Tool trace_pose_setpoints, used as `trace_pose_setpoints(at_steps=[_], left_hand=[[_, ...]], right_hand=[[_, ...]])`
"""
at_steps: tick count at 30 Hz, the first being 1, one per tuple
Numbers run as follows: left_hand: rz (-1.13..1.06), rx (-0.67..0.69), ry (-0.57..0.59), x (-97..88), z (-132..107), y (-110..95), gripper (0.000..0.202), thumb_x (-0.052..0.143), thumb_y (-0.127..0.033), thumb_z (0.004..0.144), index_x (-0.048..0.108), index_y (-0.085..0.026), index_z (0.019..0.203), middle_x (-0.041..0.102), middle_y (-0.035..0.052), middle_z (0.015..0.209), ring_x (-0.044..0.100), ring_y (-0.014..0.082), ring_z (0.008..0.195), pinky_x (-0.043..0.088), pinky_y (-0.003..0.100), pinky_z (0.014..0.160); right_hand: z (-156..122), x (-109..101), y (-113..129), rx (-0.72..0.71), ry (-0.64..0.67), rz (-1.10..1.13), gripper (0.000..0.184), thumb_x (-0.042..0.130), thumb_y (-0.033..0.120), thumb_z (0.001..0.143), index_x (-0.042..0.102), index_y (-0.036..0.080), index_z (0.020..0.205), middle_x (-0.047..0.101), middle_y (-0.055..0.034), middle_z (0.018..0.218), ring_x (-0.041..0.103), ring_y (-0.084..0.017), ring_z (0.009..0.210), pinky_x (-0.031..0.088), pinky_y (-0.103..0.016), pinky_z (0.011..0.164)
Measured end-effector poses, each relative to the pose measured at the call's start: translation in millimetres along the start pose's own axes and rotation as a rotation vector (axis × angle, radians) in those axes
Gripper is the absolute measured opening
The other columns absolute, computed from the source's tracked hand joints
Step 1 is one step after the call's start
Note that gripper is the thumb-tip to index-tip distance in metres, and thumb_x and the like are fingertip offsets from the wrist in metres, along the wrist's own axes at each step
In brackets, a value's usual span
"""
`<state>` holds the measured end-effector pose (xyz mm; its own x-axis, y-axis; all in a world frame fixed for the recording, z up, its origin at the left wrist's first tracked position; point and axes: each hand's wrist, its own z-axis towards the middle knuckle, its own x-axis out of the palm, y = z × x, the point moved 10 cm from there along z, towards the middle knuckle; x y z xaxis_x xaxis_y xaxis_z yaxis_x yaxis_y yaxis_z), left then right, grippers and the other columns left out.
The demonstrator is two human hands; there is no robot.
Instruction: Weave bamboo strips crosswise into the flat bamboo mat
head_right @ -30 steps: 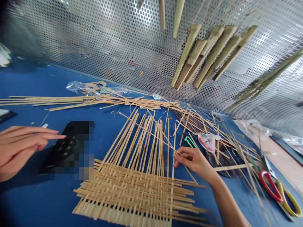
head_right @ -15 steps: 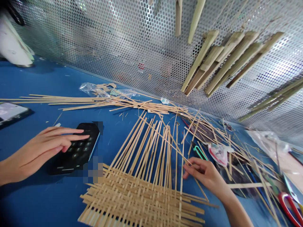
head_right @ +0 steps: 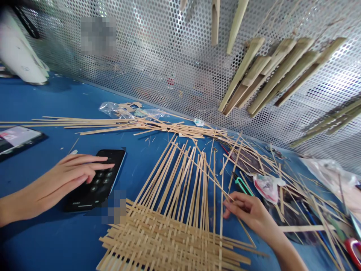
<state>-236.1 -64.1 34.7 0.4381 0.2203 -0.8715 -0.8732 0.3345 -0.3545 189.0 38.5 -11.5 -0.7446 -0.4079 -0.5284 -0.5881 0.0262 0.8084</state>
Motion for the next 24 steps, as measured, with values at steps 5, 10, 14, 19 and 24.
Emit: trace_pose_setpoints(at_steps=[5, 10, 14, 19, 24], left_hand=[[0.065, 0.060, -0.146, -16.6, -6, 3, 0.029, 0.035, -0.021, 0.095, 0.057, -0.024, 0.077, 0.074, -0.0014, 0.115, 0.059, 0.0176, 0.115, 0.038, 0.034, 0.098], [0.154, -0.008, -0.219, -28.8, -9, 14, 0.027, 0.041, -0.024, 0.091, 0.067, -0.025, 0.096, 0.077, -0.0005, 0.099, 0.068, 0.0202, 0.097, 0.044, 0.040, 0.093], [0.015, -0.039, -0.076, -13.1, -1, 3, 0.030, 0.033, -0.030, 0.093, 0.061, -0.032, 0.083, 0.072, -0.0075, 0.119, 0.059, 0.0191, 0.120, 0.038, 0.040, 0.102], [-0.099, 0.037, -0.040, -5.3, 0, -6, 0.022, 0.035, -0.031, 0.094, 0.053, -0.029, 0.082, 0.064, -0.0058, 0.132, 0.050, 0.0193, 0.129, 0.030, 0.039, 0.108], [-0.072, -0.029, -0.238, -27.3, -6, 14, 0.018, 0.038, -0.028, 0.095, 0.052, -0.028, 0.084, 0.071, -0.0039, 0.110, 0.057, 0.0208, 0.115, 0.036, 0.038, 0.096]], right_hand=[[0, 0, 0, 0.031, 0.002, -0.005, 0.042, 0.072, 0.064, 0.074, 0.070, 0.023, 0.073, 0.074, -0.0079, 0.066, 0.068, -0.023, 0.065, 0.051, -0.032, 0.065], [1, 0, -1, 0.023, 0.016, -0.008, 0.042, 0.070, 0.064, 0.076, 0.069, 0.022, 0.074, 0.073, -0.0072, 0.066, 0.068, -0.023, 0.066, 0.050, -0.031, 0.065], [2, 0, -3, 0.016, 0.032, -0.009, 0.041, 0.070, 0.062, 0.078, 0.068, 0.020, 0.075, 0.073, -0.0053, 0.066, 0.067, -0.020, 0.066, 0.049, -0.029, 0.064], [1, 1, -4, 0.025, 0.048, 0.008, 0.040, 0.071, 0.059, 0.079, 0.068, 0.019, 0.076, 0.073, -0.0032, 0.067, 0.065, -0.018, 0.066, 0.047, -0.026, 0.065], [0, -5, -5, 0.042, -0.011, 0.007, 0.043, 0.073, 0.063, 0.074, 0.069, 0.020, 0.074, 0.074, -0.0039, 0.066, 0.065, -0.019, 0.065, 0.048, -0.026, 0.065]])
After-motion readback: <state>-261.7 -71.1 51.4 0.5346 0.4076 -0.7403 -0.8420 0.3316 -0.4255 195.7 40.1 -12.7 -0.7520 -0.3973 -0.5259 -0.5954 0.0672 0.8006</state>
